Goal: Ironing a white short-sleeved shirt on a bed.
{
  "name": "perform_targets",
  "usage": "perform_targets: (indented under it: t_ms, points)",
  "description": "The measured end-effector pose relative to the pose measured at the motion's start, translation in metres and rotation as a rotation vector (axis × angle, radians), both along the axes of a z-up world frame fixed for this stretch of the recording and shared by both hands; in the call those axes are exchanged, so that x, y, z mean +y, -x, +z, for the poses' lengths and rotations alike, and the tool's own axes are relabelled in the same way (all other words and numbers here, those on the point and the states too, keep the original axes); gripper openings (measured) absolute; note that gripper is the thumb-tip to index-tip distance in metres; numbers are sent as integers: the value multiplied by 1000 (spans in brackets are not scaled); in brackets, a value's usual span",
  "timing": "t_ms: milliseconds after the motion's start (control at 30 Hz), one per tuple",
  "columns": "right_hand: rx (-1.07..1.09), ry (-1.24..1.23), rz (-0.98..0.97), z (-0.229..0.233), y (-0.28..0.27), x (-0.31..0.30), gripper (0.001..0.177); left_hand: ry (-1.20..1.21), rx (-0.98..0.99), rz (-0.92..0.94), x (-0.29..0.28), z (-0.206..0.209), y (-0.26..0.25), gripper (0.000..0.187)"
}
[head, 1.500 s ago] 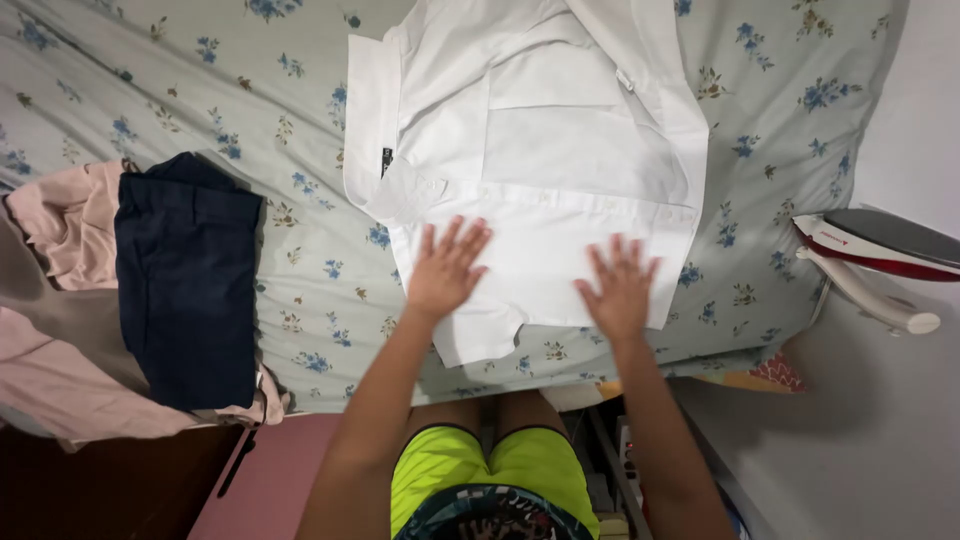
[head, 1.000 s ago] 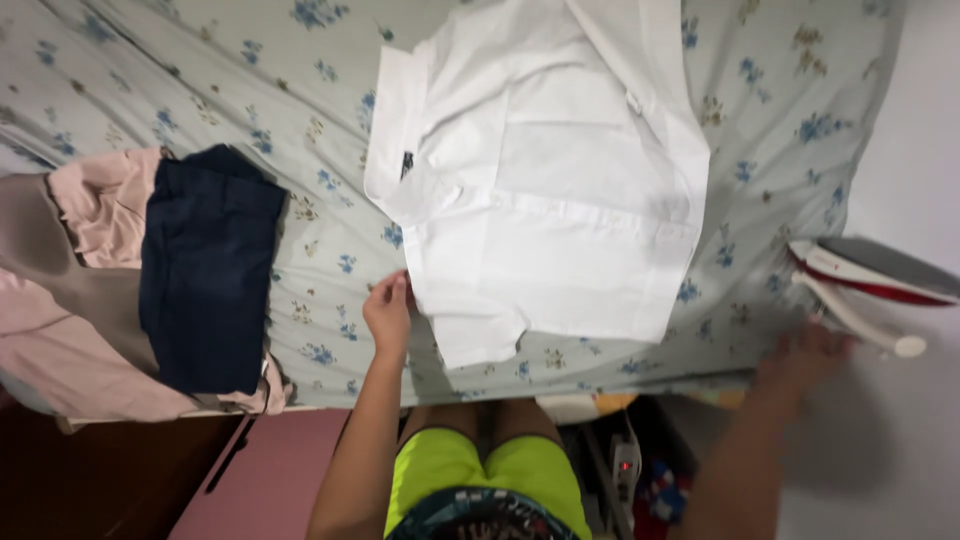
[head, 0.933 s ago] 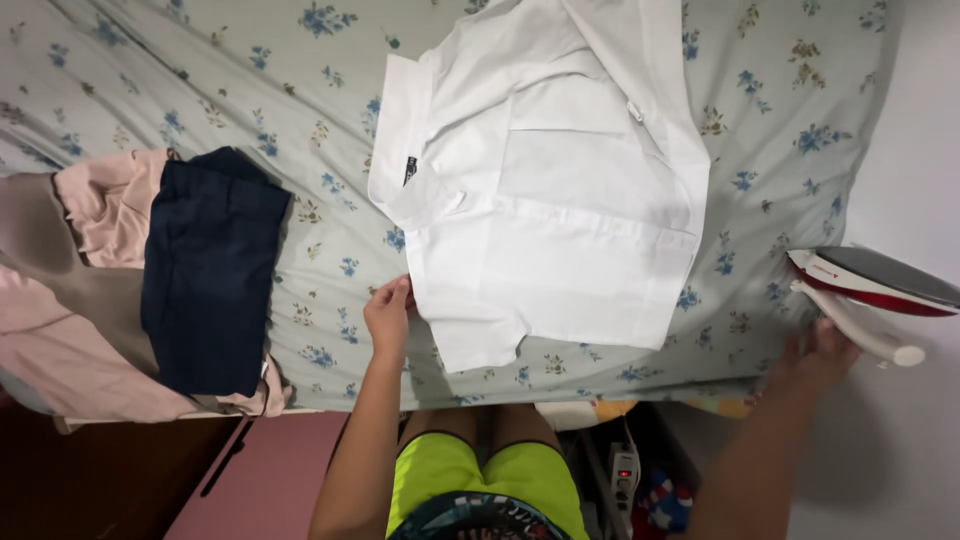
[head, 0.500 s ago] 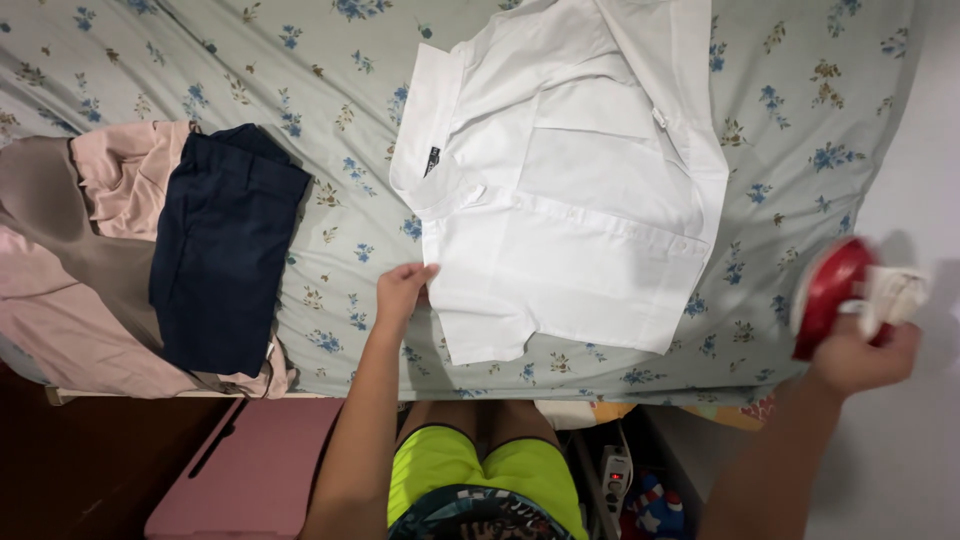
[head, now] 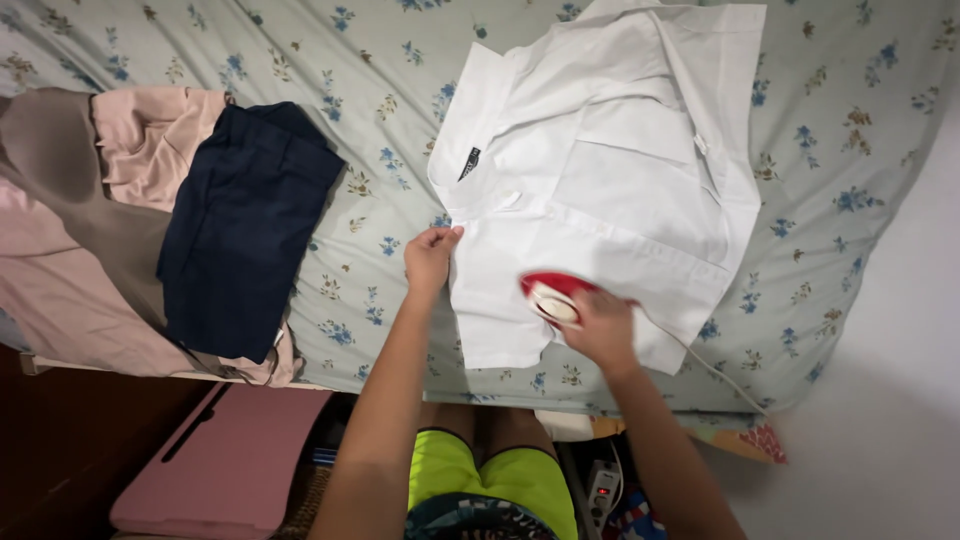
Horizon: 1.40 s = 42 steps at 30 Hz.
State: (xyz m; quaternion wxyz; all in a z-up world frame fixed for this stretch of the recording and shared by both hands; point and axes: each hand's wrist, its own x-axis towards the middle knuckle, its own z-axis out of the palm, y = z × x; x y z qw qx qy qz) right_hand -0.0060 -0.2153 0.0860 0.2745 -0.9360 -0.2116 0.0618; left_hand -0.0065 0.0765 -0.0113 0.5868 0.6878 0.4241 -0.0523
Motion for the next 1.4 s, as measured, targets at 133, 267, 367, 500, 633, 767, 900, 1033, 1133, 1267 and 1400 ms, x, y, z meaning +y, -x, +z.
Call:
perform_targets:
  t_ms: [133, 267, 367, 500, 633, 767, 900, 1033, 1133, 1267, 1400]
  points:
    - [-24, 14, 38, -21, -28, 58, 17, 36, -89, -5, -1, -21, 10, 23]
    - [71, 129, 45, -8, -32, 55, 17, -28, -118, 14, 0, -8, 1, 22]
    - [101, 232, 24, -15, -14, 26, 22, -103, -66, -3, 0, 7, 1, 23]
    - [77, 233, 53, -13, -26, 50, 40, -206, 8, -73, 3, 16, 4, 26]
    - [-92, 81, 96, -7, -54, 119, 57, -90, -29, -29, 1, 0, 51, 30]
    - [73, 134, 136, -5, -54, 141, 59, 396, 44, 39, -1, -19, 97, 19]
    - [-13, 61, 74, -6, -60, 153, 57, 506, 147, 47, 9, -6, 84, 16]
    - [14, 125, 154, -3, -52, 160, 60, 586, 127, 106, 6, -15, 93, 14]
    - [-105, 83, 269, -7, -61, 166, 56, 573, 105, 115, 7, -19, 89, 14]
    - [-39, 97, 228, -13, -54, 162, 56, 508, 210, -147, 8, -14, 106, 24]
    - [115, 83, 197, 30, -66, 183, 51, 574, 238, -69, 8, -22, 109, 27]
